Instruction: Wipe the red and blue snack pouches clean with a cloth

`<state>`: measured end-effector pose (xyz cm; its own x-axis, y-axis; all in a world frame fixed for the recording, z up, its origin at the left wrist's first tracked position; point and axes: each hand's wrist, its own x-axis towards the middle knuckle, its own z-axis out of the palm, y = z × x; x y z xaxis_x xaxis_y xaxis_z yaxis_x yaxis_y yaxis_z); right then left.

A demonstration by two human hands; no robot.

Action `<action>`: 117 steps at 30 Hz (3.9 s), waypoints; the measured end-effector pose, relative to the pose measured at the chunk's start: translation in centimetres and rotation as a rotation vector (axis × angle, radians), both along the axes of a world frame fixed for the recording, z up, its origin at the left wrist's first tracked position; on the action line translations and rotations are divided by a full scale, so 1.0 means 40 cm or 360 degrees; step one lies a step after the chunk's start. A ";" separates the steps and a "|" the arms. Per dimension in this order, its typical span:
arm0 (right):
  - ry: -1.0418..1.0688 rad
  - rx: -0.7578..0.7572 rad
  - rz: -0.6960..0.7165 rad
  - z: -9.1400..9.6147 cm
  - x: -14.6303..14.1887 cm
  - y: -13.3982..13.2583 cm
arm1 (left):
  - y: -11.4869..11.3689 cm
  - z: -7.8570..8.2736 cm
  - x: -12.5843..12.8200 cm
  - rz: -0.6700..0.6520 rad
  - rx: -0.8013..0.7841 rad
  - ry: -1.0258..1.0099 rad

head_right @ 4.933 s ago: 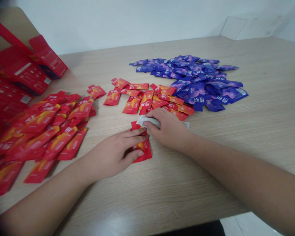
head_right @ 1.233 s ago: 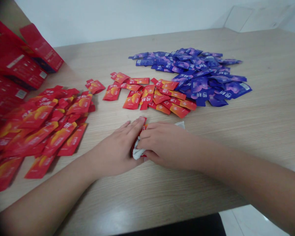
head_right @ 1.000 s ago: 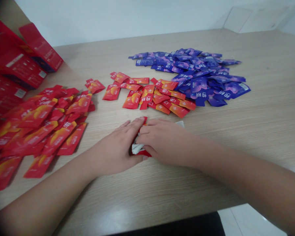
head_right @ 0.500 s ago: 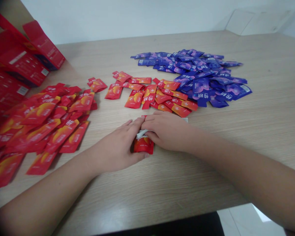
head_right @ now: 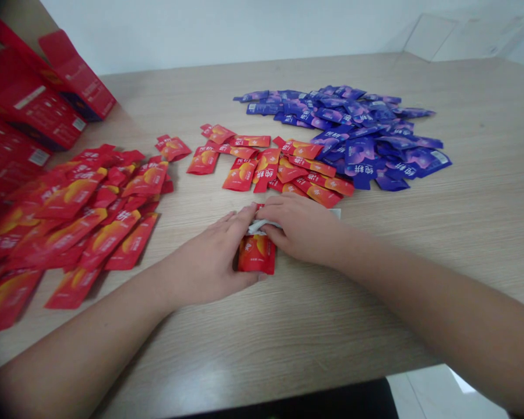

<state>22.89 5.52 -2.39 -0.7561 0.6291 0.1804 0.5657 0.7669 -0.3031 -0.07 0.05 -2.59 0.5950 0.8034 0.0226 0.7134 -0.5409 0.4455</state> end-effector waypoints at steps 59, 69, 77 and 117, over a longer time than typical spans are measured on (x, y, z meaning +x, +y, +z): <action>-0.0017 -0.0035 0.0135 0.009 0.004 -0.006 | -0.010 0.001 0.006 0.0038 0.0018 0.0094; 0.0316 0.0154 -0.0304 -0.024 0.023 0.000 | -0.013 -0.005 0.008 0.0030 0.0047 0.0134; 0.0502 0.0163 -0.0570 -0.010 0.030 -0.003 | -0.031 0.001 0.014 -0.0158 0.0182 0.0241; 0.0707 0.0247 -0.0710 -0.018 0.038 0.009 | -0.021 0.045 0.008 0.0289 0.0454 0.0589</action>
<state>24.40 5.87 -3.12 -0.2608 0.8070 0.5298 0.6862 0.5410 -0.4862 0.24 -0.78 -0.78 0.4560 0.8872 0.0703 0.8895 -0.4570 -0.0029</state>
